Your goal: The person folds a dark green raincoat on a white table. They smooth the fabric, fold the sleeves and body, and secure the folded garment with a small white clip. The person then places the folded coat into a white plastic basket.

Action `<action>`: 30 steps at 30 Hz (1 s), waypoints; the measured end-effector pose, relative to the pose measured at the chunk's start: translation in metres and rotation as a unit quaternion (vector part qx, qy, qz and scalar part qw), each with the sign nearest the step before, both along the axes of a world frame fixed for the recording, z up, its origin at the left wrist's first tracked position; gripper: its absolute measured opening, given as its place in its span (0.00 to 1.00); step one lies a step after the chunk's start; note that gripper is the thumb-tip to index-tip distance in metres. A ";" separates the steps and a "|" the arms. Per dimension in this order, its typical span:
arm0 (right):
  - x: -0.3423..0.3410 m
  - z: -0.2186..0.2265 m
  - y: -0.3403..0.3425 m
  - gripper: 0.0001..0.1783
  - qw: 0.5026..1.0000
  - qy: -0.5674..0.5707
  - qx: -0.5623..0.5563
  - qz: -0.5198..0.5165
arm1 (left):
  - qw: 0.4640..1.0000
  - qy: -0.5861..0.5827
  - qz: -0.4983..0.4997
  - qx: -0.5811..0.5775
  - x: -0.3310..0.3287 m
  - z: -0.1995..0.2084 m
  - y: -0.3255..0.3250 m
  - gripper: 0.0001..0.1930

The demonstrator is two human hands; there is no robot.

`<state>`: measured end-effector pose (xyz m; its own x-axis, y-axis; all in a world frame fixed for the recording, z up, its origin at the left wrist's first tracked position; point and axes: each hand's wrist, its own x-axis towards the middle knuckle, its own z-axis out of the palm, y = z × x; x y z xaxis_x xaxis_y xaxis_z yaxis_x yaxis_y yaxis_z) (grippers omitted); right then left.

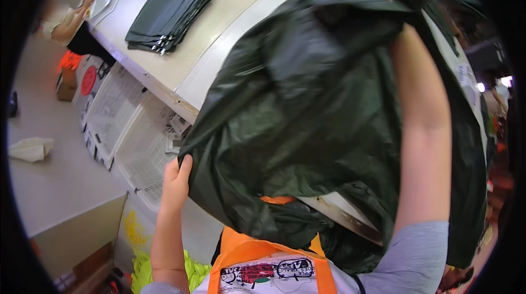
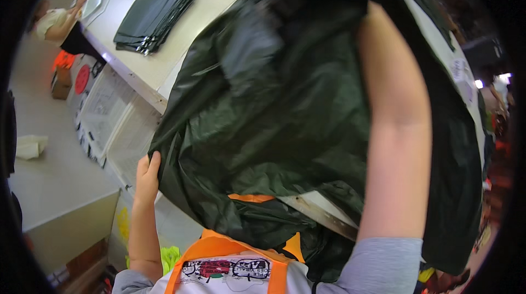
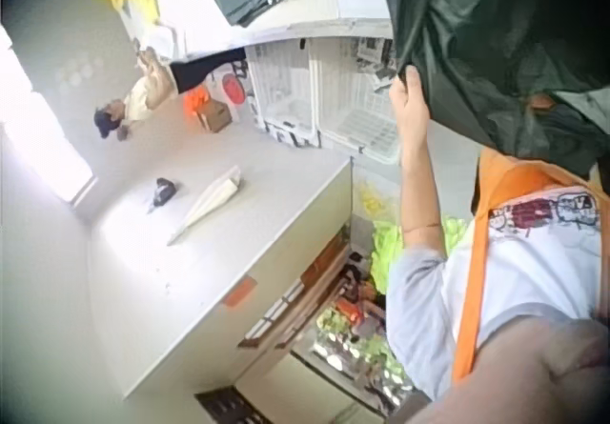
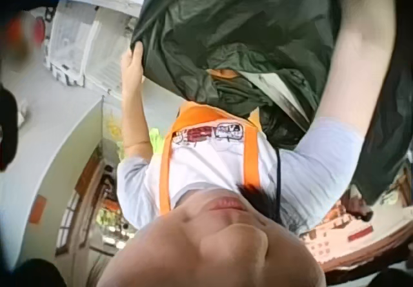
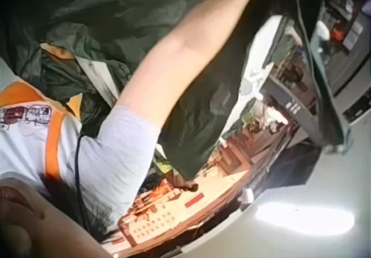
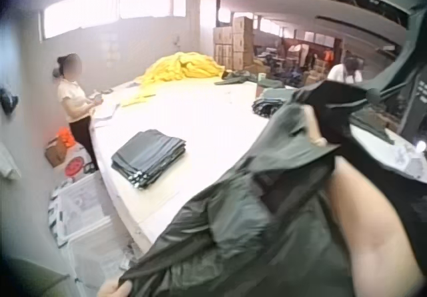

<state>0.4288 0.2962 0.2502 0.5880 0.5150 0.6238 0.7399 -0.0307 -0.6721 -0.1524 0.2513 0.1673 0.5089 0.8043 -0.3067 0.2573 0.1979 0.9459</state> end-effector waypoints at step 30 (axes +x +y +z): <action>-0.231 -0.226 -0.408 0.38 0.825 0.020 -0.542 -0.157 | 0.910 0.222 0.308 0.169 -0.031 -0.211 0.097 0.38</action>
<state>0.1980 -0.1118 0.0240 0.8070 0.5769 -0.1266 0.5598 -0.8154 -0.1472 -0.1837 0.3484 -0.0440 -0.1843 0.9813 -0.0551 0.5676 0.1520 0.8092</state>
